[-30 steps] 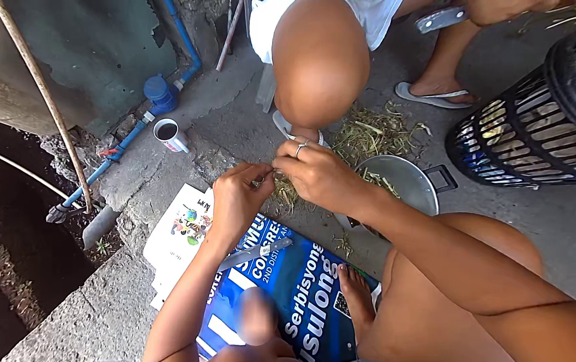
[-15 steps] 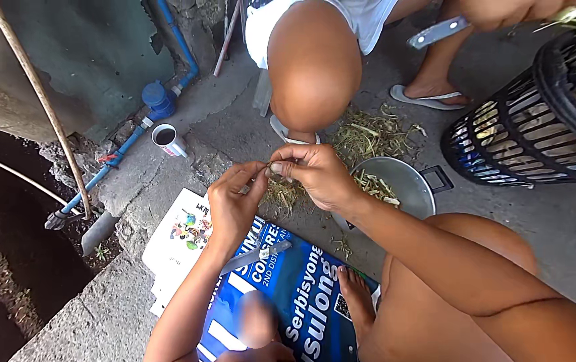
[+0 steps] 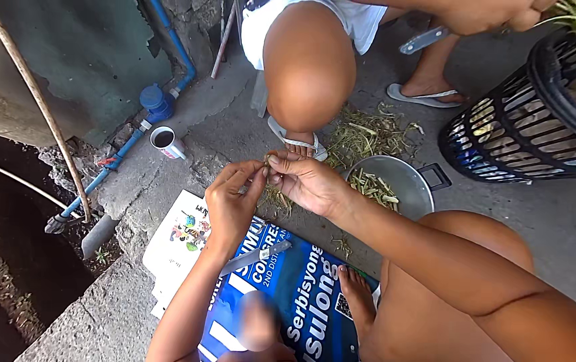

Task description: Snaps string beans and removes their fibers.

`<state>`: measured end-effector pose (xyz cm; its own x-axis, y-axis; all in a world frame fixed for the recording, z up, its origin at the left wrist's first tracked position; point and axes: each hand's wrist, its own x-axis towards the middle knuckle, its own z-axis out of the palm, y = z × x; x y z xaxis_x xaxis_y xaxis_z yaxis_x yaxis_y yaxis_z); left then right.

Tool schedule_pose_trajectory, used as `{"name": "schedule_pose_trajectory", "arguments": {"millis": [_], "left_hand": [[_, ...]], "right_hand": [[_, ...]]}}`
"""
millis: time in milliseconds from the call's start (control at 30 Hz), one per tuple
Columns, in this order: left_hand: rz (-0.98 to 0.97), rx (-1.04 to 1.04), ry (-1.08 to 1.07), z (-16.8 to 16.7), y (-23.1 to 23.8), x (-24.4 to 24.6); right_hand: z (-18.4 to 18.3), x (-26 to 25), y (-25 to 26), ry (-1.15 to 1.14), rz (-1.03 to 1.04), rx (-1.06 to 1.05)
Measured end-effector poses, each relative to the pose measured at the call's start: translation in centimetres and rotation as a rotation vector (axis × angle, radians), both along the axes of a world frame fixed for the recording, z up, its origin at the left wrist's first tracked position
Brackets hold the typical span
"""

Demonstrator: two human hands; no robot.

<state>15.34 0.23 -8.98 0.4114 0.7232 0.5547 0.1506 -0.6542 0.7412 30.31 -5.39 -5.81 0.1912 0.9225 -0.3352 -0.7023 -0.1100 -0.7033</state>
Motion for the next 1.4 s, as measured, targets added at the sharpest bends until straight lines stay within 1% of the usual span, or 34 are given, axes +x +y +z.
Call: {"name": "schedule_pose_trajectory", "arguments": {"millis": [200, 300, 333, 367, 400, 433, 467, 500, 533, 567, 633, 667, 700, 767, 800, 833, 900, 967, 1067, 1200, 1233, 1300, 1400], "left_hand": [[-0.019, -0.013, 0.059, -0.5, -0.1, -0.3], [-0.023, -0.033, 0.081, -0.6, 0.1, -0.6], [-0.025, -0.041, 0.087, -0.7, 0.3, -0.8], [-0.028, -0.049, 0.091, -0.9, 0.4, -1.0], [-0.032, -0.057, 0.086, -1.0, 0.5, -1.2], [-0.033, -0.059, 0.082, -1.1, 0.7, -1.3], [-0.033, -0.059, 0.081, -1.2, 0.8, -1.5], [-0.031, -0.059, 0.083, -1.1, 0.8, -1.6], [-0.029, -0.058, 0.088, -1.1, 0.9, -1.7], [-0.029, -0.056, 0.091, -1.0, 0.9, -1.7], [-0.039, -0.044, 0.088, -0.9, 0.8, -1.6], [-0.043, -0.035, 0.088, -0.9, 0.7, -1.5], [-0.048, -0.026, 0.092, -0.9, 0.6, -1.4], [-0.062, 0.000, 0.106, -0.8, 0.4, -1.2], [-0.070, 0.019, 0.106, -0.8, 0.2, -1.0], [-0.079, 0.039, 0.106, -0.7, 0.0, -0.9], [-0.091, 0.088, 0.112, -0.7, -0.3, -0.6], [-0.085, 0.145, 0.126, -0.6, -0.7, -0.4], [-0.065, 0.197, 0.132, -0.7, -0.9, -0.2], [-0.070, 0.161, 0.116, -0.6, -1.0, -0.1], [-0.094, 0.126, 0.096, -0.6, -1.0, -0.1], [-0.166, 0.013, 0.024, -0.5, -1.0, -0.2], [-0.262, -0.168, -0.097, -0.4, -0.9, -0.5]], "right_hand": [[0.7, 1.3, 0.2, 0.047, -0.092, 0.053], [1.3, 2.8, 0.4, 0.010, -0.157, 0.123], [1.7, 3.7, 0.4, -0.054, -0.175, 0.164], [2.4, 4.8, 0.2, -0.181, -0.183, 0.189], [3.2, 6.2, -0.3, -0.375, -0.174, 0.208], [4.1, 8.0, -1.0, -0.648, -0.146, 0.212], [4.7, 10.1, -2.0, -0.983, -0.102, 0.193], [5.4, 12.2, -3.0, -1.346, -0.027, 0.131], [6.0, 13.9, -3.9, -1.622, 0.100, 0.028], [6.2, 15.0, -4.4, -1.771, 0.233, -0.094], [5.6, 15.5, -4.5, -1.888, 0.437, -0.299], [5.3, 15.1, -4.4, -1.899, 0.465, -0.297], [5.0, 14.1, -4.3, -1.890, 0.428, -0.203], [4.3, 11.4, -3.8, -1.787, 0.288, 0.106], [3.8, 9.9, -3.4, -1.706, 0.246, 0.249], [3.2, 8.5, -3.0, -1.619, 0.229, 0.349], [2.4, 6.0, -2.6, -1.527, 0.221, 0.439], [1.8, 4.7, -2.4, -1.558, 0.223, 0.450], [1.3, 4.6, -2.3, -1.569, 0.275, 0.398], [1.5, 4.6, -2.6, -1.578, 0.291, 0.355], [1.6, 4.6, -2.6, -1.525, 0.312, 0.335], [1.4, 4.7, -2.4, -1.339, 0.316, 0.312], [0.4, 4.5, -1.9, -0.936, 0.304, 0.291]]}}
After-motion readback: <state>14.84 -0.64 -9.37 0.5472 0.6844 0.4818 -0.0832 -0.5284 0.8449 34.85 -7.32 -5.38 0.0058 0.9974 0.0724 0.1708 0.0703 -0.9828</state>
